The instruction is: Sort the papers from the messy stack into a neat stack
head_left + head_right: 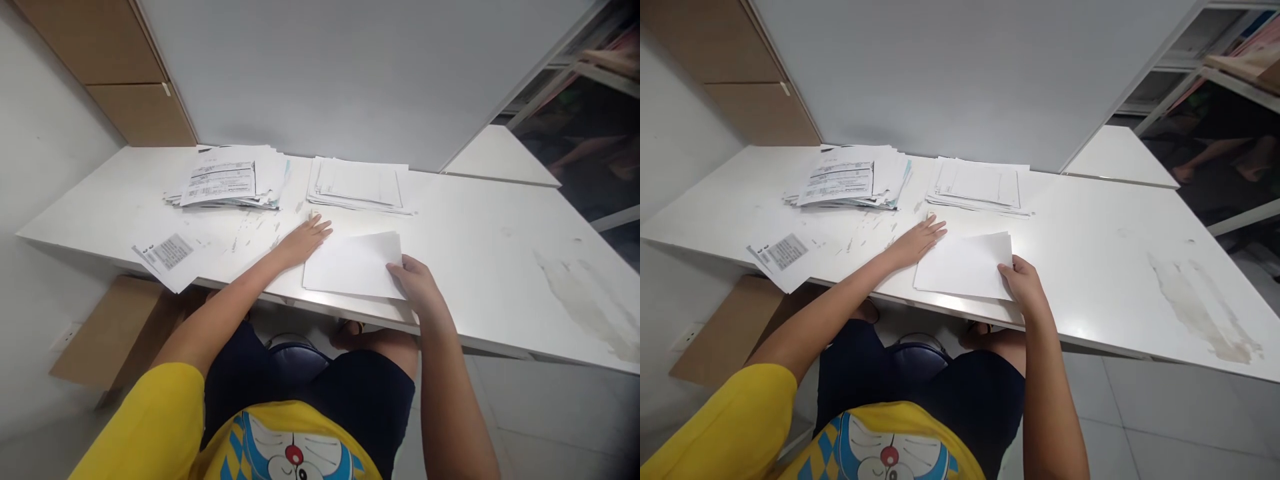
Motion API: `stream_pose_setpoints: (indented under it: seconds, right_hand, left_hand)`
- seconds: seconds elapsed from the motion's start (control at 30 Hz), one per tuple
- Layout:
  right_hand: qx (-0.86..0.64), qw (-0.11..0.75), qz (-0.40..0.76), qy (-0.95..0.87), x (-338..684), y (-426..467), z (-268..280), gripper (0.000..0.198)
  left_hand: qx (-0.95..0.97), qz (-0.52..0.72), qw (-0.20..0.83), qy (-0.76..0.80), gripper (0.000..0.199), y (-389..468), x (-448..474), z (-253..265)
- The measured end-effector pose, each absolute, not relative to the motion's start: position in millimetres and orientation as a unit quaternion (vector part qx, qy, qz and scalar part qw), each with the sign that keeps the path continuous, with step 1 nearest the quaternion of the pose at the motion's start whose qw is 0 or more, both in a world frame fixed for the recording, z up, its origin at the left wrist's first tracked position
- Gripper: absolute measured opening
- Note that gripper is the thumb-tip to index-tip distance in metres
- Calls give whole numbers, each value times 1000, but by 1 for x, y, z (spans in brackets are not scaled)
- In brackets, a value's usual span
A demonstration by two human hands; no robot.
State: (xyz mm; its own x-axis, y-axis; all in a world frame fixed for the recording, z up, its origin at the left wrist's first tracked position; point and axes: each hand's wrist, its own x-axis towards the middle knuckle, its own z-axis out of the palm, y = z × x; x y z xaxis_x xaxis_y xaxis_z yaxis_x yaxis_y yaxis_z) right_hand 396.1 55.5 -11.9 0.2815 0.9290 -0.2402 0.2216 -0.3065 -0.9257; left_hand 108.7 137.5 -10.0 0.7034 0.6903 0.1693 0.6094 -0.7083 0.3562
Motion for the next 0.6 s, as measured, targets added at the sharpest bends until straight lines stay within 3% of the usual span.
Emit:
stream_pose_setpoints:
  seconds: [0.13,0.3,0.43,0.6]
  right_hand:
    - [-673,449,416,-414,410,70,-4,30]
    - [-679,566,277,-376,439,145,-5,21]
    - [-724,514,196,-416,440,223,-7,24]
    - [-779,379,149,-477,425,266,-10,38]
  left_hand:
    - [905,152,126,377,52,131,109,-7]
    - [890,189,132,393,59,125,107,-4]
    - [882,191,146,405,63,125,107,-4]
    - [881,178,145,413,61,122,105,-5]
